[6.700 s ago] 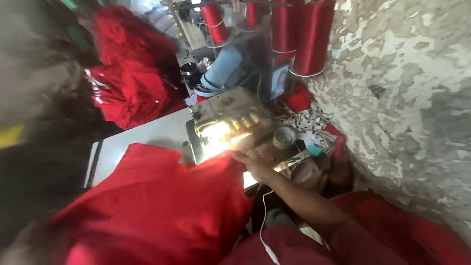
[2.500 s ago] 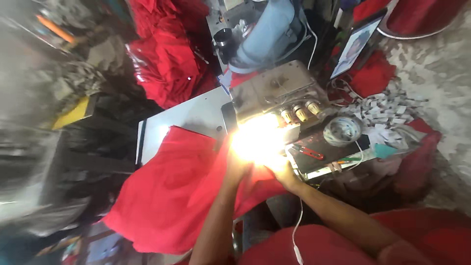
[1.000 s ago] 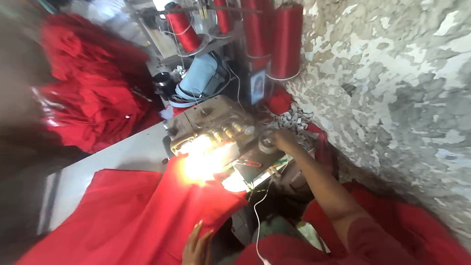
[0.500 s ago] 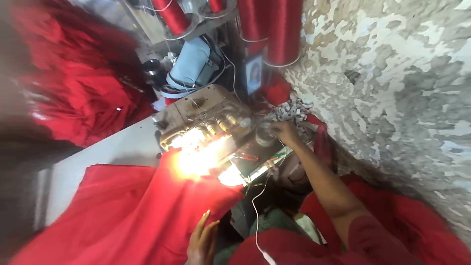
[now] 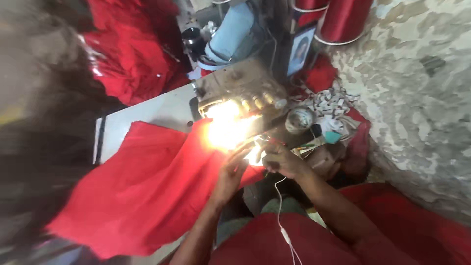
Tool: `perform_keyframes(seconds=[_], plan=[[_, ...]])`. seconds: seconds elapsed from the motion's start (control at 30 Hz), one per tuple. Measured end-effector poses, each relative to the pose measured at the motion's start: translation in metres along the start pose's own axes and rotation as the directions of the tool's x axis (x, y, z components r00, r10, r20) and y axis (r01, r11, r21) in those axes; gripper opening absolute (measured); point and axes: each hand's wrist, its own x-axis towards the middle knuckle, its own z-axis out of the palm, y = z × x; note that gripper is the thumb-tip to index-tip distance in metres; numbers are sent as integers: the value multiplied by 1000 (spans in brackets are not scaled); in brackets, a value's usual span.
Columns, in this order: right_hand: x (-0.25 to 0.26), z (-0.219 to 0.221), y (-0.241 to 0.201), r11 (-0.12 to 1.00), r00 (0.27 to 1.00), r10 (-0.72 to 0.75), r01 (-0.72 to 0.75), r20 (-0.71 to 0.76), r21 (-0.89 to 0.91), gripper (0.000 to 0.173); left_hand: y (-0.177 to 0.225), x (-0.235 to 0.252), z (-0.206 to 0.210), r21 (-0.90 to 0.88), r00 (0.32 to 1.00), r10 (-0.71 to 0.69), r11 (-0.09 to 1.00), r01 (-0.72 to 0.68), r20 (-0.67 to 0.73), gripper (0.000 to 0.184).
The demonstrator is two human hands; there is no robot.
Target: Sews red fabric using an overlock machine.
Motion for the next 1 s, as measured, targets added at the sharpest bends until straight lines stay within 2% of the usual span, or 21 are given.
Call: perform_keyframes(seconds=[0.13, 0.33, 0.4, 0.47, 0.53, 0.6, 0.73, 0.8, 0.87, 0.93, 1.0], plan=[[9, 12, 3, 995, 997, 65, -67, 29, 80, 24, 6, 7, -1, -77, 997, 17, 997, -11, 72, 31], [15, 21, 12, 991, 995, 102, -103, 12, 87, 16, 2, 1, -1, -109, 997, 73, 991, -75, -27, 13], [15, 27, 11, 993, 994, 112, -111, -21, 34, 15, 1, 1, -2, -118, 996, 75, 990, -81, -55, 11], [15, 30, 11, 991, 996, 27, -37, -83, -130, 15, 0, -2, -4, -90, 993, 61, 993, -70, -97, 12], [14, 29, 12, 945, 981, -136, 87, -138, -316, 20, -2, -4, -8, -25, 988, 41, 999, -45, -148, 12], [15, 28, 12, 884, 958, -255, 175, -133, -433, 21, -5, -4, -11, 34, 986, 54, 998, -49, -160, 12], [19, 36, 14, 660, 908, -416, 267, -46, -702, 17, -8, -5, -13, 124, 988, 79, 990, -62, -136, 10], [21, 41, 16, 575, 880, -474, 276, -37, -770, 11, -9, -5, -13, 141, 988, 63, 989, -43, -138, 9], [24, 43, 21, 519, 856, -516, 285, -29, -806, 11, -9, -6, -14, 109, 991, -9, 994, 23, -131, 9], [26, 44, 25, 554, 856, -514, 280, -57, -784, 11, -8, -7, -16, 10, 986, -132, 991, 134, -103, 11], [29, 47, 31, 661, 870, -479, 270, -117, -700, 10, -10, -8, -16, -124, 972, -221, 970, 209, -85, 9]])
